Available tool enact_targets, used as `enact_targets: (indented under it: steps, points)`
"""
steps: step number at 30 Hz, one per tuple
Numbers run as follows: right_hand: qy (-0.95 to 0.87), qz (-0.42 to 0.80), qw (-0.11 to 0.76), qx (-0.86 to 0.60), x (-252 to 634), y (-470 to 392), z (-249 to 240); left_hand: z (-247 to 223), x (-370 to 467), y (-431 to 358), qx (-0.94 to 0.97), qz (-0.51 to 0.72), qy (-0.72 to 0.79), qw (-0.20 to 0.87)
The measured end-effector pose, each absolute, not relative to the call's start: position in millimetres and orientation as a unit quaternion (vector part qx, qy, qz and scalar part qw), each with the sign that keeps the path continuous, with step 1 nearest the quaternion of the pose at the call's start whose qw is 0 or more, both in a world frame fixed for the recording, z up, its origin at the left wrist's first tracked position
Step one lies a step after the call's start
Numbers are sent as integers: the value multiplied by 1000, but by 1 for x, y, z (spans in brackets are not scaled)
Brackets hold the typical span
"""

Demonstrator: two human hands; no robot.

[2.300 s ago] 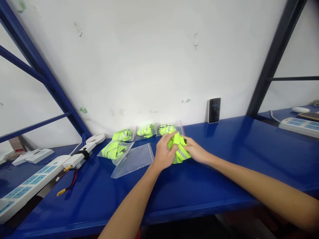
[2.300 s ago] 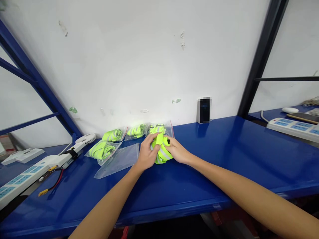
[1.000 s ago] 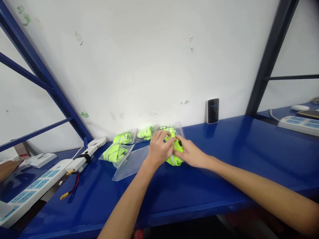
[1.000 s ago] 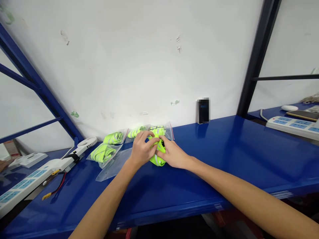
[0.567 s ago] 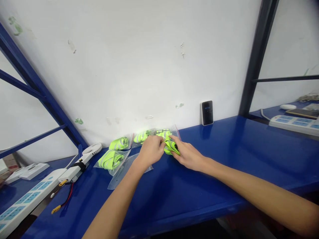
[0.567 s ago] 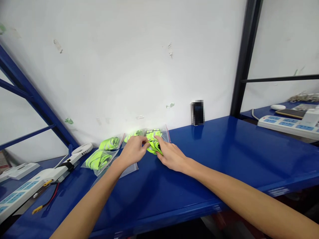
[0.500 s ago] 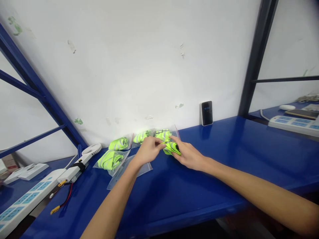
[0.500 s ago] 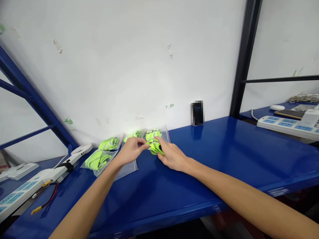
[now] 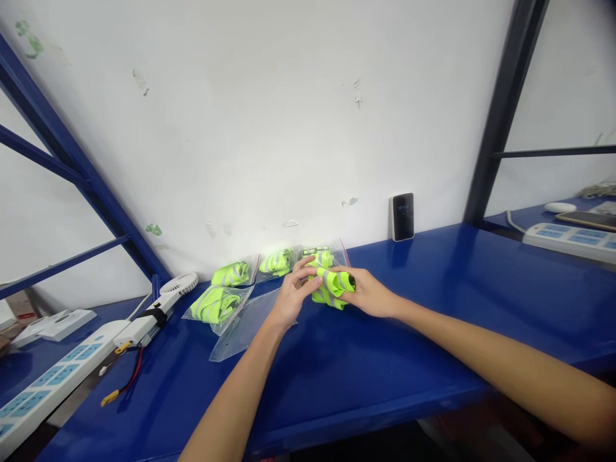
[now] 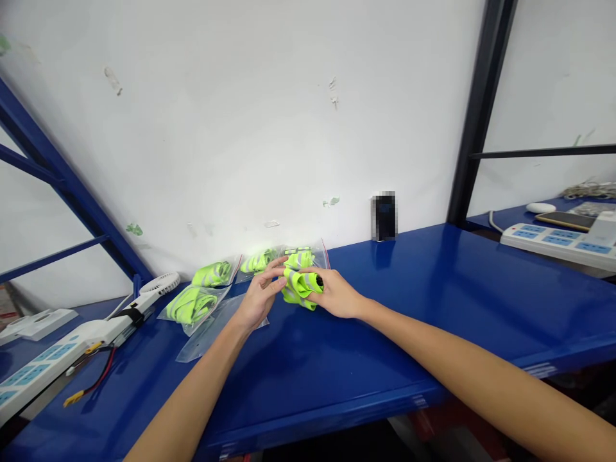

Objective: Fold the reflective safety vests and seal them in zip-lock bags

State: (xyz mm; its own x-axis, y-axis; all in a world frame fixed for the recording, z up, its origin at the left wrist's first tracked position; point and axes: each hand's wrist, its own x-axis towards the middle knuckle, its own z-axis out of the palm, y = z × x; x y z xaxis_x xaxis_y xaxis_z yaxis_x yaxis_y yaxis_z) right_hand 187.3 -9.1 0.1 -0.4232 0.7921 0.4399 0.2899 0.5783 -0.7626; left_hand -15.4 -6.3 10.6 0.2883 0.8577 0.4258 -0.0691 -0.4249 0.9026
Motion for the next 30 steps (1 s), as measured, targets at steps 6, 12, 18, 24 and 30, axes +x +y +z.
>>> enact_targets:
  steps: [6,12,18,24,30]
  points:
    - [-685,511,426,-296,178,-16,3,11,-14,-14,775,444,330,306]
    - [-645,545,425,-326,171,-23,4,11,2,-22,715,534,359,272]
    - [-754,400,399,-335,173,-21,-2,-1,11,-16,569,644,334,387]
    - [-787,294,426,-337,172,-22,-7,1,5,-13,527,641,345,439]
    - [-829,226,396,-324,175,-28,-7,3,-4,-15,593,571,357,440]
